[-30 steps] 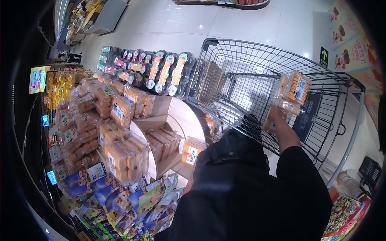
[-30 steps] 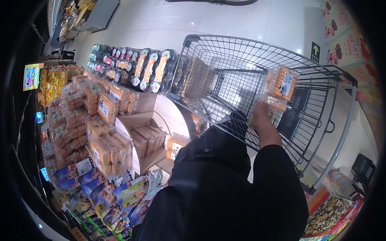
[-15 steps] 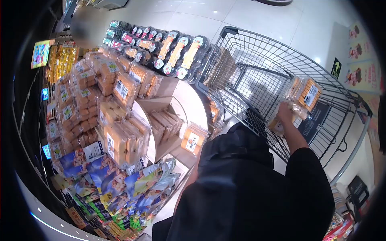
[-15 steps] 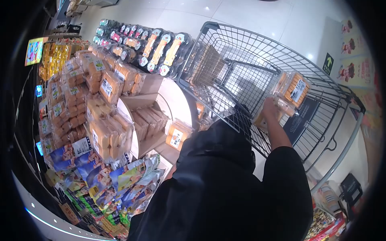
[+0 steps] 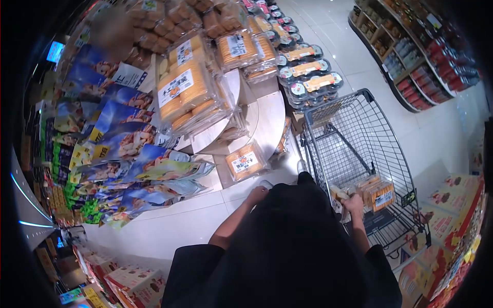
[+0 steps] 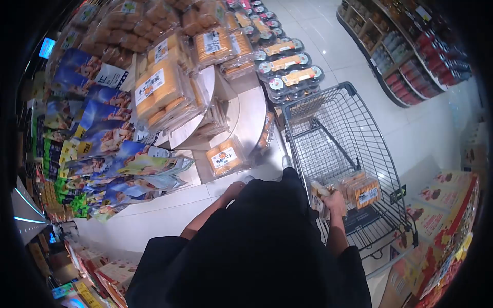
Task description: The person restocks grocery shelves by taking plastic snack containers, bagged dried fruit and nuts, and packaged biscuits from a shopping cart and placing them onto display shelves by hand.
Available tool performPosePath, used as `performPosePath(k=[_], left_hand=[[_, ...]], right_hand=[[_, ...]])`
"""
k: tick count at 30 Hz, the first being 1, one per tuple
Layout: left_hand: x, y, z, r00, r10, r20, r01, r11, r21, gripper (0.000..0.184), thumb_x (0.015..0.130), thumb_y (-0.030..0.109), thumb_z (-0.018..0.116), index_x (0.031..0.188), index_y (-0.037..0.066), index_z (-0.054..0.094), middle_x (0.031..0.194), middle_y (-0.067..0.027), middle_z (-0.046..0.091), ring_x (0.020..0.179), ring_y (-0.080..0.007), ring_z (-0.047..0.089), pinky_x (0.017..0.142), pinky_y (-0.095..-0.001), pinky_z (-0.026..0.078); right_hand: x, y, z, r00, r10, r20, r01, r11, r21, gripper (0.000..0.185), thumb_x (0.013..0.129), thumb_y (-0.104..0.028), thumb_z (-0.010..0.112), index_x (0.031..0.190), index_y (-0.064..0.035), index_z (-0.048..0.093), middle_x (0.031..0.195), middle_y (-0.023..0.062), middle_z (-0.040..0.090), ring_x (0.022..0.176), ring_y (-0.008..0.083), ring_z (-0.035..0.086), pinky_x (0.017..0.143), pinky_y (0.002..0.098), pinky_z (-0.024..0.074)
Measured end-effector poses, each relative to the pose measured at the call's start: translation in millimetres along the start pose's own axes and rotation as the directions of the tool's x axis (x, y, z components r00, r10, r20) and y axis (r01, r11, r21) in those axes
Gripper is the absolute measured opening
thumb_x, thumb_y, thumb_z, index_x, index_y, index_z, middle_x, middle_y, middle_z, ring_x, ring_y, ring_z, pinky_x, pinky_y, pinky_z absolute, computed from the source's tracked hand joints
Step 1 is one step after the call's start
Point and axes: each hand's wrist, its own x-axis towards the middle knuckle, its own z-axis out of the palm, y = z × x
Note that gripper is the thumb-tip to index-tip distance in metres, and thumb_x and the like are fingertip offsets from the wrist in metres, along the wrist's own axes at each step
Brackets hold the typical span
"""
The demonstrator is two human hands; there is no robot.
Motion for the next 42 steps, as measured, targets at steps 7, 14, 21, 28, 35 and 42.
performPosePath(k=[7,14,21,28,35,42], left_hand=[[7,-25,13,0.998,0.037,-0.046,-0.046,0.976,-0.214,0.033,0.077,0.030,0.052,0.089,0.002,0.064,0.090,-0.0178,0.063,0.086,-0.0314,0.061,0.078,-0.0390,0.047],[0,12,-17,0.992,0.101,-0.073,-0.123,0.884,-0.451,0.039,0.079,0.036,0.054,0.091,0.000,0.062,0.089,-0.0115,0.064,0.070,-0.0194,0.063,0.066,-0.0299,0.049],[-32,87,-49,0.852,0.517,-0.081,-0.166,0.120,-0.979,0.046,0.093,0.042,0.037,0.121,0.007,0.044,0.102,-0.0071,0.060,0.059,-0.0050,0.052,0.051,-0.0176,0.037],[-41,77,-55,0.912,0.385,-0.141,-0.077,-0.178,-0.981,0.032,0.091,0.027,0.048,0.118,0.010,0.046,0.097,-0.0015,0.058,0.066,-0.0045,0.048,0.050,-0.0179,0.032],[-30,25,-38,0.984,0.099,-0.147,-0.085,-0.464,-0.882,0.032,0.091,0.029,0.046,0.115,0.007,0.046,0.092,-0.0047,0.056,0.068,-0.0129,0.049,0.063,-0.0228,0.041],[38,-56,3,0.999,0.049,-0.024,0.005,-0.531,-0.847,0.061,0.083,0.054,0.049,0.121,0.007,0.040,0.112,-0.0095,0.046,0.097,-0.0234,0.047,0.086,-0.0347,0.041]], right_hand=[[-15,-42,-79,0.870,-0.071,-0.488,0.350,0.786,0.510,0.028,0.063,-0.017,0.069,0.080,0.0032,0.062,0.067,0.0086,0.061,0.057,0.0160,0.055,0.058,0.0298,0.0445],[-70,-119,-147,0.903,-0.172,-0.394,0.430,0.373,0.822,0.017,0.072,-0.012,0.063,0.084,0.0001,0.061,0.068,0.0021,0.057,0.053,0.0085,0.048,0.045,0.0214,0.0380],[-87,-180,-104,0.848,-0.506,-0.159,0.372,0.353,0.858,0.020,0.074,-0.014,0.062,0.084,0.0033,0.060,0.065,0.0052,0.057,0.044,0.0100,0.048,0.038,0.0221,0.0406],[-87,-219,-77,0.717,-0.687,0.120,0.431,0.571,0.699,0.022,0.075,-0.016,0.063,0.086,0.0031,0.062,0.068,0.0058,0.058,0.043,0.0096,0.049,0.039,0.0223,0.0415],[-24,-164,-23,0.774,-0.624,-0.109,0.569,0.608,0.554,0.018,0.076,-0.015,0.059,0.078,0.0017,0.064,0.065,0.0043,0.060,0.047,0.0105,0.054,0.044,0.0239,0.0428],[6,9,35,0.964,-0.061,-0.259,0.115,0.973,0.198,0.028,0.074,-0.026,0.059,0.084,-0.0008,0.066,0.082,0.0195,0.063,0.079,0.0305,0.062,0.074,0.0385,0.0475]])
